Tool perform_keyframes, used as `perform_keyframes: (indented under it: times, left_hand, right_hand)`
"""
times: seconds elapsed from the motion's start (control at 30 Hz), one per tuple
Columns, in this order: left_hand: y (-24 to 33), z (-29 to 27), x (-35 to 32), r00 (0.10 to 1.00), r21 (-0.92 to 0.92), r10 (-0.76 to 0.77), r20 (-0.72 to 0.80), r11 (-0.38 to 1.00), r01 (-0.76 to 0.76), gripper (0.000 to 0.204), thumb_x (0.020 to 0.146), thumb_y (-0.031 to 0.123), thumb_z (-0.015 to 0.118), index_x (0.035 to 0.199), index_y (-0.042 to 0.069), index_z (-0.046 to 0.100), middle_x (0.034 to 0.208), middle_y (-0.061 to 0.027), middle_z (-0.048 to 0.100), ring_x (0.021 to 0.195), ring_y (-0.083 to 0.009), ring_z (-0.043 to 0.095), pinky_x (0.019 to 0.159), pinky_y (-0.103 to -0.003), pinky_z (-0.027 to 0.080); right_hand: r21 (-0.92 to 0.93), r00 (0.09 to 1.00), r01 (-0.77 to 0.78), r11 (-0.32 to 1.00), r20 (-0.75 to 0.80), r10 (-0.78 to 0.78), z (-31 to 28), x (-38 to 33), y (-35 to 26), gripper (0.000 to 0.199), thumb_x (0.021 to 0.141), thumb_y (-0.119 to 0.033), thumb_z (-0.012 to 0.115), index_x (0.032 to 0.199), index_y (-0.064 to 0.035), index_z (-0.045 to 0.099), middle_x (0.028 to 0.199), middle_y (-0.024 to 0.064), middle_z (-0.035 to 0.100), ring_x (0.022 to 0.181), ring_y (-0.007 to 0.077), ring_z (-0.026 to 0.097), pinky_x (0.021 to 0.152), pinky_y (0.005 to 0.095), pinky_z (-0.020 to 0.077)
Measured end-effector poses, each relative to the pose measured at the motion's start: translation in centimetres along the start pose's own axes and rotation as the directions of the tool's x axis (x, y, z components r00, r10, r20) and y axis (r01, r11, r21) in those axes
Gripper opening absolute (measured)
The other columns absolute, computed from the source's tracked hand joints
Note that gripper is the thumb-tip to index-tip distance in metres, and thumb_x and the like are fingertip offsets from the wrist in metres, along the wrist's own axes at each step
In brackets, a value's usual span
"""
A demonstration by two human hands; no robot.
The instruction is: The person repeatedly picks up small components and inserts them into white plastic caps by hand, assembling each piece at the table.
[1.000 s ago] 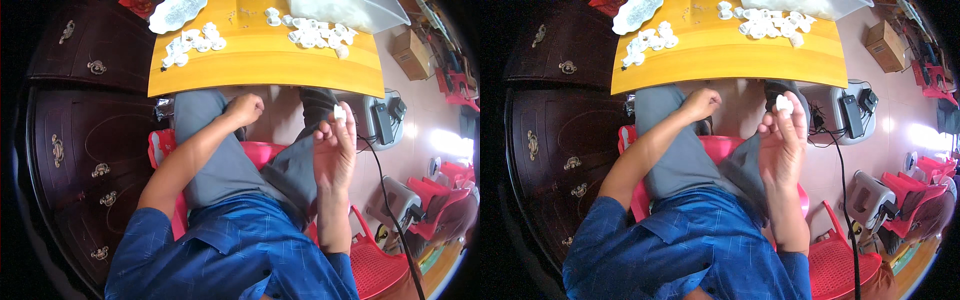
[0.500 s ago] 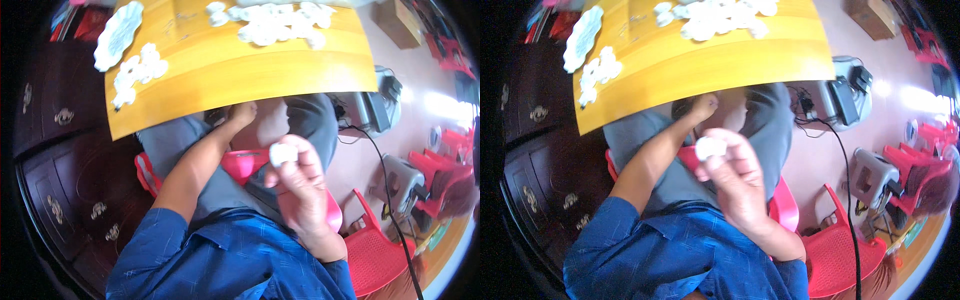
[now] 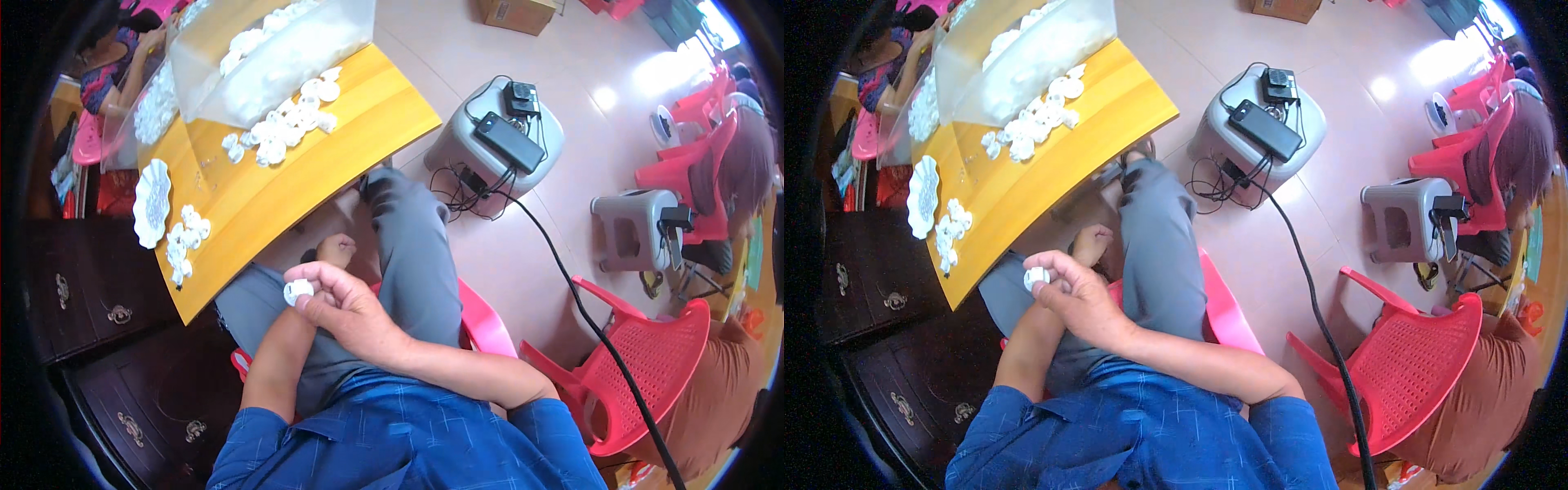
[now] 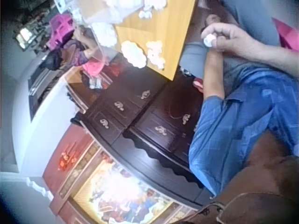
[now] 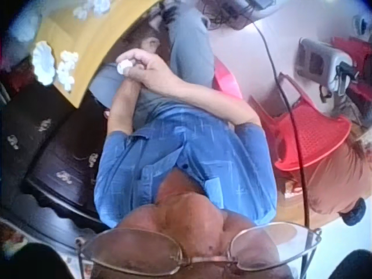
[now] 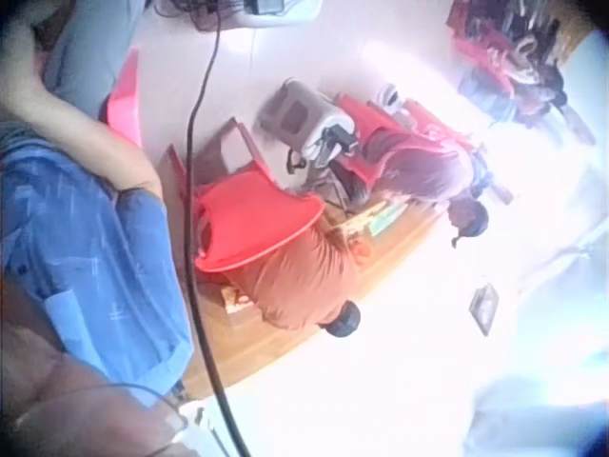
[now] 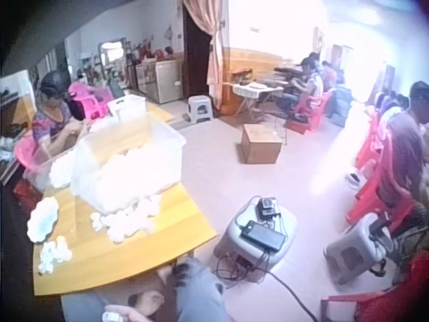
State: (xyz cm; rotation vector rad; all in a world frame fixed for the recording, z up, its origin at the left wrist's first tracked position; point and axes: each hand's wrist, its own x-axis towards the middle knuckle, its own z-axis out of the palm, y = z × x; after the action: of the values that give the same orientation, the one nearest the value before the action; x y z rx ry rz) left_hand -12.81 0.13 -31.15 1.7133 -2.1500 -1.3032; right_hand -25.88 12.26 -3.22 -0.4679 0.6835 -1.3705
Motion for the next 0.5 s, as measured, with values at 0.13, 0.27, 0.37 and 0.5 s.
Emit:
perform_keyframes:
  times: [0.13,0.27,0.37,0.5]
  left_hand:
    - [1.3,-0.9,0.1,0.992,-0.029,-0.123,0.025,0.992,0.124,0.018,0.084,0.014,0.075,0.100,0.007,0.079,0.091,-0.0130,0.079,0.085,-0.0238,0.077,0.079,-0.036,0.060]
    - [1.4,-0.8,1.1,0.998,0.041,-0.041,-0.046,0.998,0.043,0.018,0.083,0.016,0.075,0.099,0.008,0.079,0.093,-0.0138,0.079,0.087,-0.0245,0.077,0.081,-0.037,0.060]
    - [0.5,0.1,3.3,0.998,0.003,0.059,-0.038,0.998,-0.059,0.017,0.083,0.019,0.074,0.095,0.009,0.079,0.090,-0.0125,0.078,0.085,-0.0252,0.076,0.080,-0.038,0.059]
    - [-0.4,1.6,6.2,0.998,-0.025,0.064,-0.011,0.998,-0.064,0.017,0.083,0.022,0.074,0.094,0.009,0.078,0.087,-0.0113,0.078,0.083,-0.0259,0.076,0.078,-0.038,0.059]
  right_hand:
    - [-0.104,0.998,0.061,0.993,0.001,-0.061,-0.2,-0.3,0.6,0.030,0.102,-0.006,0.063,0.132,-0.0069,0.059,0.101,-0.0054,0.060,0.088,0.0017,0.053,0.078,0.0198,0.0441]
    - [-0.097,0.999,0.039,0.995,0.007,-0.039,0.2,-0.4,0.5,0.029,0.102,-0.006,0.062,0.131,-0.0064,0.059,0.099,-0.0053,0.059,0.085,0.0015,0.052,0.075,0.0202,0.0444]
    - [-0.050,1.000,0.007,0.999,-0.001,-0.007,0.2,-0.6,0.0,0.028,0.102,-0.007,0.062,0.130,-0.0057,0.060,0.099,-0.0047,0.059,0.084,0.0019,0.053,0.074,0.0208,0.0448]
    - [-0.007,1.000,-0.030,1.000,-0.009,0.030,0.3,-0.8,-0.5,0.029,0.102,-0.007,0.061,0.131,-0.0048,0.060,0.098,-0.0032,0.060,0.085,0.0032,0.054,0.075,0.0217,0.0458]
